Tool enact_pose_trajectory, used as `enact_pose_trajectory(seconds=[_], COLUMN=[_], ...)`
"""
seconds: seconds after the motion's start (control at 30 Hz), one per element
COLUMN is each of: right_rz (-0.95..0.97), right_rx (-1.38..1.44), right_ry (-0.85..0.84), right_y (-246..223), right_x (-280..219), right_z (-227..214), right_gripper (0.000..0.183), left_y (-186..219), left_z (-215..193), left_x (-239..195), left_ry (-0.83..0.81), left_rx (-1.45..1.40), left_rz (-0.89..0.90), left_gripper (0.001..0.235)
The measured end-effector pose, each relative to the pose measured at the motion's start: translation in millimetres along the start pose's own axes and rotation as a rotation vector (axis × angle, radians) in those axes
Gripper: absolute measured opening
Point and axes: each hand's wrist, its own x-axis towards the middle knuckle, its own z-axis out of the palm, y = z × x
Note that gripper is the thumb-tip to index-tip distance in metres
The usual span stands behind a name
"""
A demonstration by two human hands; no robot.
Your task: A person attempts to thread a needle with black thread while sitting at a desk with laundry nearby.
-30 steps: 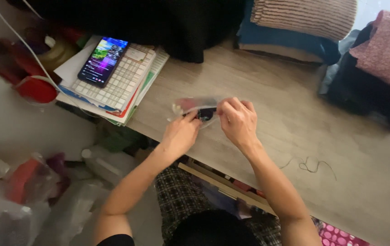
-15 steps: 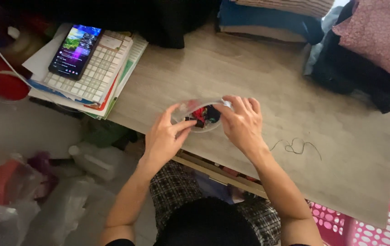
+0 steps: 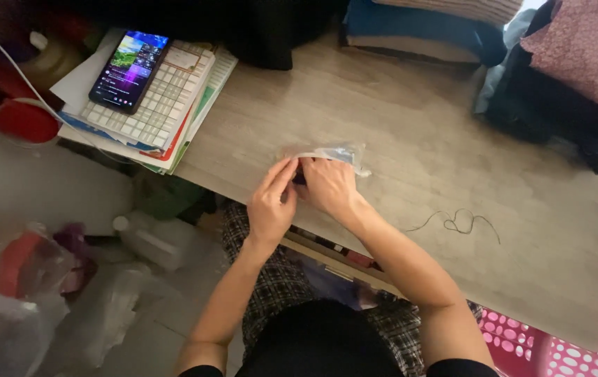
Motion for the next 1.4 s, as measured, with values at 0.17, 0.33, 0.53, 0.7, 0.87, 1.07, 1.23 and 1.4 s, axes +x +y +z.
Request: enact_pose_trajectory(seconds=[0.17, 0.33, 0.53, 0.7, 0.87, 1.07, 1.23, 1.4], right_rz=[-0.004, 0.065, 0.03, -0.051, -0.021, -0.076, -0.128, -0.144], right_rx=[-0.091, -0.186, -0.206, -0.024, 0.026, -0.185, -0.241, -0.32], right_ry=[0.001, 0.005, 0.0, -0.106, -0.059, 0.201, 0.178, 0.222], right_y=[-9, -18, -11, -10, -17, -3, -1, -10], right_x=[-6, -13, -15, -17, -12, 14, 24, 23], right_z=[-11, -33, -29, -48, -49, 19, 35, 29], right_gripper=[0.047, 0.032, 0.032, 0.041, 0.027, 0.015, 0.017, 0.015], left_y=[-1, 5, 11, 6, 8, 11, 11, 10], left_z=[4, 4, -5, -6, -9, -8, -2, -3], left_x=[-13, -22, -16, -14, -16, -20, -26, -30], left_ry=[0.042, 0.017, 0.009, -0.016, -0.043, -0.062, -0.074, -0.064], left_rx=[0.045, 0.087, 0.08, 0.071, 0.029, 0.013, -0.002, -0.034], left_rz=[0.057, 0.077, 0.051, 0.042, 0.022, 0.004, -0.059, -0.089], left_gripper=[0.046, 0.058, 0.056, 0.055, 0.056, 0.054, 0.056, 0.053])
